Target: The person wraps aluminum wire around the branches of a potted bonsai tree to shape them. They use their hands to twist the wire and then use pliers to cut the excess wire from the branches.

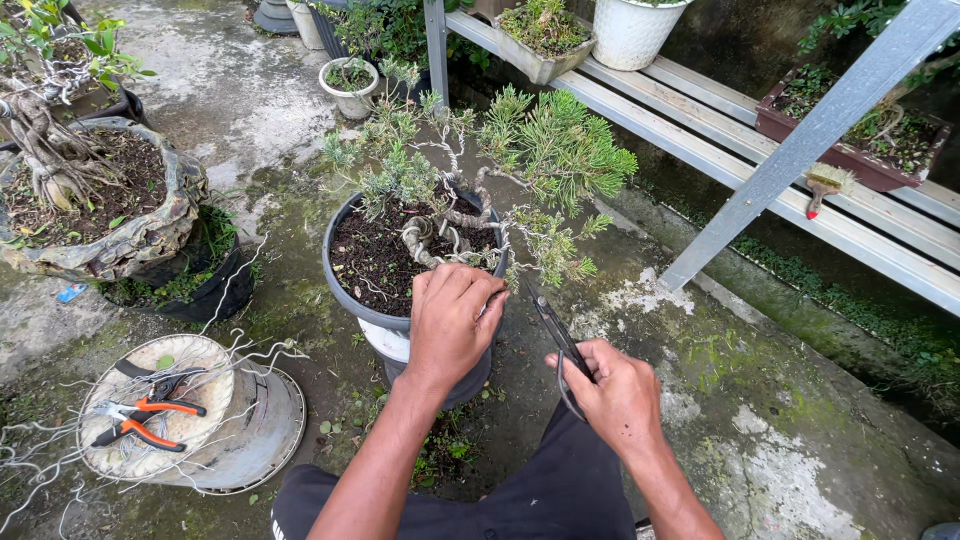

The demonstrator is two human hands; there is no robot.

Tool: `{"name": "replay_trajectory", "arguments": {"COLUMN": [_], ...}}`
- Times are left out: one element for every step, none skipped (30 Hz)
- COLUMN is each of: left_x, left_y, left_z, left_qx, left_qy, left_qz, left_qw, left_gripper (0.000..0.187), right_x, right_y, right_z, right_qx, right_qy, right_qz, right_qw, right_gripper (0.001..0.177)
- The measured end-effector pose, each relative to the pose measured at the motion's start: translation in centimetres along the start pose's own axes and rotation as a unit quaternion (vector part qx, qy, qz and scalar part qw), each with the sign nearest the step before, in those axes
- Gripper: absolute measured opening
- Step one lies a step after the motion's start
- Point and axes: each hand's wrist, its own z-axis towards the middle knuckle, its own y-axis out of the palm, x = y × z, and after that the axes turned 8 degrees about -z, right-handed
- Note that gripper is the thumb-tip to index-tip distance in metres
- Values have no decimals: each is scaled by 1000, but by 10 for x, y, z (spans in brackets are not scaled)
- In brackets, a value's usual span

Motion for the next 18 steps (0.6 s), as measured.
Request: {"name": "replay_trajectory", "arguments": {"left_x": [-1, -1, -2, -2, -3, -4, -4, -5, -6, -5, -5, -4, -4, -3, -3, -2, -1, 0], "left_y": [0, 1, 1, 1, 1, 1, 2, 2, 2, 2, 1, 1, 1, 1, 1, 0, -1, -2], "left_z": [0, 0, -1, -1, -2, -3, -3, -4, -4, -3, -3, -3, -3, -3, -3, -3, -3, -3], "left_qx": [0, 3, 5, 6, 6, 6, 6, 9, 11, 11, 13, 16, 15, 15, 15, 15, 13, 10], "left_qy": [0, 0, -1, -2, -4, -7, -7, -6, -5, -4, -1, 3, 3, 4, 6, 6, 7, 8], "left_qz": [-1, 1, 3, 3, 2, 2, 2, -2, -6, -6, -3, 0, 0, 1, 2, 2, 3, 4], "left_qw": [1000, 1000, 1000, 1000, 1000, 1000, 1000, 1000, 1000, 1000, 1000, 1000, 1000, 1000, 1000, 1000, 1000, 1000], "left_gripper": [10, 9, 9, 9, 9, 10, 10, 10, 10, 10, 9, 9, 9, 9, 9, 9, 8, 8], "right_x": [-2, -5, -7, -8, -9, -10, -12, -14, -16, -17, -18, -18, -19, -19, -19, -15, -11, -7], "right_y": [-2, -4, -5, -7, -8, -9, -11, -13, -15, -15, -16, -17, -16, -15, -15, -11, -6, -1], "right_z": [-1, -1, -2, -3, -5, -6, -6, -7, -7, -7, -7, -7, -6, -5, -4, -2, -1, 0], "right_qx": [0, 8, 16, 15, 17, 19, 20, -13, -45, -44, -40, -36, -36, -37, -36, -35, -25, -14], "right_qy": [0, 6, 12, 11, 9, 7, 6, 37, 68, 68, 69, 70, 70, 66, 62, 62, 47, 32], "right_qz": [-1, 34, 68, 68, 87, 107, 107, 53, -1, -1, -15, -28, -28, -41, -54, -54, -59, -64], "right_qw": [1000, 999, 997, 998, 996, 994, 994, 998, 997, 997, 997, 997, 996, 996, 996, 996, 997, 997], "right_gripper": [34, 32, 32, 32, 31, 31, 31, 32, 38, 38, 39, 41, 41, 42, 43, 43, 42, 41]}}
